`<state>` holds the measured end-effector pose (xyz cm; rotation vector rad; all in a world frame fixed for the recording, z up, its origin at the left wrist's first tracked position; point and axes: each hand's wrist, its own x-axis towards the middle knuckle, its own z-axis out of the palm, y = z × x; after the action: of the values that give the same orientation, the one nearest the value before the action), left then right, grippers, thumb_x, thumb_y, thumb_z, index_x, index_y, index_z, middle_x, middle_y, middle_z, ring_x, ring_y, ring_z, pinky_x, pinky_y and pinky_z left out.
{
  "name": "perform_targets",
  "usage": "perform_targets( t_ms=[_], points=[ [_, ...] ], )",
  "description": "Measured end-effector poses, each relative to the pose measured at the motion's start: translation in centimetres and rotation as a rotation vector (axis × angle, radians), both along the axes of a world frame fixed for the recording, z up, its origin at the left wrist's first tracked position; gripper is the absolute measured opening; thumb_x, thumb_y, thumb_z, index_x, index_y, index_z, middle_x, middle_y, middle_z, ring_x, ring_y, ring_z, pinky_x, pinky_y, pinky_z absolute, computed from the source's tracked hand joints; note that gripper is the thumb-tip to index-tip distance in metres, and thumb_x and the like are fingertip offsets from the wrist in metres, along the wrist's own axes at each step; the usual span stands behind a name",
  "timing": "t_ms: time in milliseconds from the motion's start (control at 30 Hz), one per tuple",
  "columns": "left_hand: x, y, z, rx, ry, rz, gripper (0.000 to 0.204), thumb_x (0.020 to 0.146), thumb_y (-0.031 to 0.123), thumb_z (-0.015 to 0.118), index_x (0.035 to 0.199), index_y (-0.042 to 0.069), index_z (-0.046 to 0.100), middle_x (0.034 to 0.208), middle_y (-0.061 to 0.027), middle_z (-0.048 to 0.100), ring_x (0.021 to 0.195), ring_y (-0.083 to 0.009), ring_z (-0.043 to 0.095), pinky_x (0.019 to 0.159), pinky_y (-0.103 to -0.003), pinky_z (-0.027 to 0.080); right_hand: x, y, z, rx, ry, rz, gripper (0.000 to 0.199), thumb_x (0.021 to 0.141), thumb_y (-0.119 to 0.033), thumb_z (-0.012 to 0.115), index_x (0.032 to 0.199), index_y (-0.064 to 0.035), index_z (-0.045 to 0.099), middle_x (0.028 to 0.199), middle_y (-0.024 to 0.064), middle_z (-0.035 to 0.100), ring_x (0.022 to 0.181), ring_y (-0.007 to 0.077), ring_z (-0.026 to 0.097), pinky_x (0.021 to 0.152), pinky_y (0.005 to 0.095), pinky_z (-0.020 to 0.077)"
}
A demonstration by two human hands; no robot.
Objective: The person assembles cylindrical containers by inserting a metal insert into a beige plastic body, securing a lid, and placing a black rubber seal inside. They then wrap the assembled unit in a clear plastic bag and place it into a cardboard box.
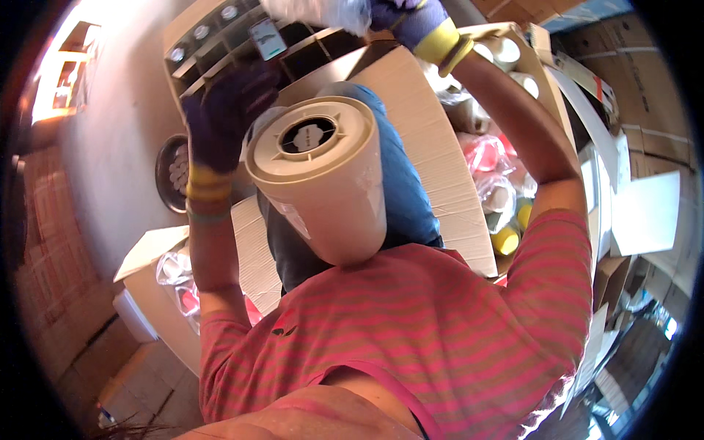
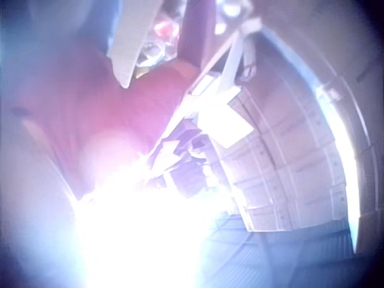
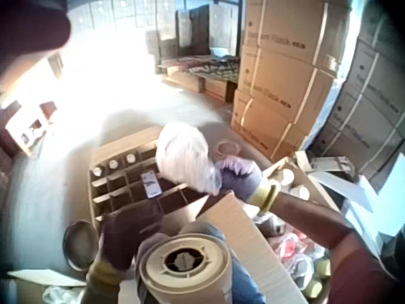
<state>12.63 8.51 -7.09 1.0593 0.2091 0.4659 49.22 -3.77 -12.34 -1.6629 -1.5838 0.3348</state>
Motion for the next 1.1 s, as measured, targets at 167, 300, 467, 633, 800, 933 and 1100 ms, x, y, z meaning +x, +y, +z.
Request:
perform_targets(
  t_ms=[167,300,467,633,800,933,1100],
  points=[
    [3.8,6.4,-2.8,-0.037,0.070,0.335,0.033,0.098,0.018,0.063,0.125,0.000,0.059,0.116,-0.0124,0.066,0.105,-0.0222,0.066,0.093,-0.034,0.056,-6.4,3.2,-0.3,0.142,0.163,0.297,0.044,0.083,-0.005,0.073,0.124,-0.0027,0.059,0.118,0.0109,0.065,0.106,0.0207,0.065,0.090,0.0342,0.0520],
    [6.0,3.7,-2.5,0.243,0.138,0.603,0.025,0.091,0.007,0.072,0.114,0.000,0.066,0.099,-0.0048,0.069,0.094,-0.0110,0.064,0.084,-0.025,0.053,-10.3,1.9,4.4,0.119,0.811,0.134,0.069,0.083,-0.010,0.079,0.143,-0.0044,0.045,0.139,0.0072,0.051,0.127,0.0198,0.049,0.107,0.0324,0.0401],
    [3.0,0.0,-1.1,0.595,0.299,0.623,0.030,0.087,-0.003,0.069,0.117,-0.001,0.065,0.105,-0.0033,0.066,0.096,-0.0121,0.062,0.086,-0.024,0.051,-8.8,1.7,-2.5,0.260,0.326,-0.151,0.026,0.087,-0.017,0.077,0.107,-0.0047,0.065,0.097,0.0052,0.070,0.074,0.0114,0.065,0.064,0.0252,0.0541],
    [-4.2,-3.5,-0.9,0.799,0.313,0.668,0.027,0.090,0.003,0.066,0.116,-0.004,0.063,0.109,-0.0104,0.065,0.101,-0.0195,0.062,0.089,-0.033,0.051,-9.5,-8.4,2.1,0.144,0.302,0.192,0.026,0.079,-0.002,0.080,0.099,-0.0053,0.063,0.106,0.0054,0.064,0.096,0.0170,0.061,0.085,0.0305,0.0504],
    [-9.9,-9.2,0.8,1.217,0.186,0.328,0.022,0.083,0.020,0.071,0.095,0.002,0.065,0.092,-0.0087,0.066,0.092,-0.0271,0.062,0.092,-0.045,0.048,-13.4,-14.0,9.0,0.055,0.303,0.619,0.023,0.074,-0.004,0.083,0.088,-0.0111,0.066,0.093,0.0042,0.066,0.089,0.0243,0.062,0.085,0.0378,0.0484],
    [-11.4,-12.7,-3.2,1.470,0.149,-0.253,0.020,0.066,0.029,0.074,0.083,0.017,0.073,0.088,-0.0011,0.067,0.098,-0.0311,0.060,0.100,-0.062,0.040,-16.9,-18.5,3.1,-0.089,-0.269,0.714,0.024,0.072,-0.025,0.072,0.095,-0.0176,0.070,0.105,0.0040,0.068,0.108,0.0283,0.060,0.098,0.0455,0.0441],
    [-13.0,-17.5,-5.7,1.652,0.170,-0.186,0.048,0.069,0.035,0.074,0.112,0.014,0.068,0.113,-0.0085,0.064,0.115,-0.0349,0.052,0.103,-0.058,0.036,-20.7,-21.6,-0.7,-0.087,-0.401,0.596,0.026,0.079,-0.028,0.064,0.100,-0.0141,0.068,0.110,0.0066,0.067,0.112,0.0302,0.058,0.103,0.0530,0.0388]
  ],
)
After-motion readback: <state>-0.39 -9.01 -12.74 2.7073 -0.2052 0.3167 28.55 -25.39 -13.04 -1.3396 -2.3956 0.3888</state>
